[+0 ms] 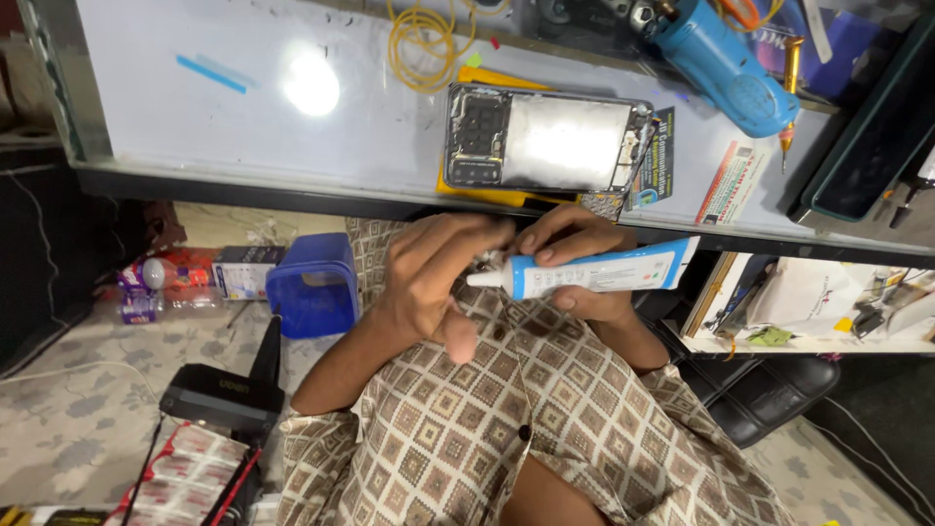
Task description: The person uses a hot air gun to heat a white plastic phone back cover and the phone frame, then applies adhesive from a tube along the frame edges. They place the back cover onto the frame and press it down to bond the parts.
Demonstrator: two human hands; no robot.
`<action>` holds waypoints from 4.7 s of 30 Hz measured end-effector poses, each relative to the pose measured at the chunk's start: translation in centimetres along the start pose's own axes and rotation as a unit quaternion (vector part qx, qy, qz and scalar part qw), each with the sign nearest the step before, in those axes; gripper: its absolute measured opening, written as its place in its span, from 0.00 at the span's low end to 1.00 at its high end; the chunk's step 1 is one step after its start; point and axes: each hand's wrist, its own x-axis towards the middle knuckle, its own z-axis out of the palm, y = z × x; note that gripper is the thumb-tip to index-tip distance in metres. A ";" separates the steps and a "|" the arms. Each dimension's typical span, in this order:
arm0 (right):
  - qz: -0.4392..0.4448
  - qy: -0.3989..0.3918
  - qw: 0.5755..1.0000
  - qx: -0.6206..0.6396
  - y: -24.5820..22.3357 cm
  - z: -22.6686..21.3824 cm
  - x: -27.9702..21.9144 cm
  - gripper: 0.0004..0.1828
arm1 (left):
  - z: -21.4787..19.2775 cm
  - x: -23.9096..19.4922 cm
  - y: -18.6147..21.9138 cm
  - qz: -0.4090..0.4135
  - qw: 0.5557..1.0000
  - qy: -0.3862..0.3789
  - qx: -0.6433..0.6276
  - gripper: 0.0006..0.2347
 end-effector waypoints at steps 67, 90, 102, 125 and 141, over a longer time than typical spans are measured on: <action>-0.029 0.150 0.988 -0.018 -0.8 -2.1 3.7 0.38 | -6.6 6.7 1.5 -0.327 0.940 0.087 -0.046 0.07; 0.017 0.034 0.925 -0.377 -3.0 -2.1 9.7 0.25 | -5.4 5.1 -4.0 -0.058 0.945 -0.093 0.309 0.24; 0.018 0.070 0.938 -0.339 -3.0 -2.3 9.5 0.29 | -6.1 5.7 -3.3 -0.130 0.968 -0.055 0.206 0.19; 0.029 0.063 0.934 -0.350 -4.0 -1.6 8.2 0.36 | -4.6 7.8 -2.8 -0.029 0.960 0.045 0.275 0.11; -0.214 -0.083 0.882 -0.411 -2.3 -1.0 7.6 0.31 | -4.0 7.3 -1.4 -0.270 0.956 0.113 -0.003 0.09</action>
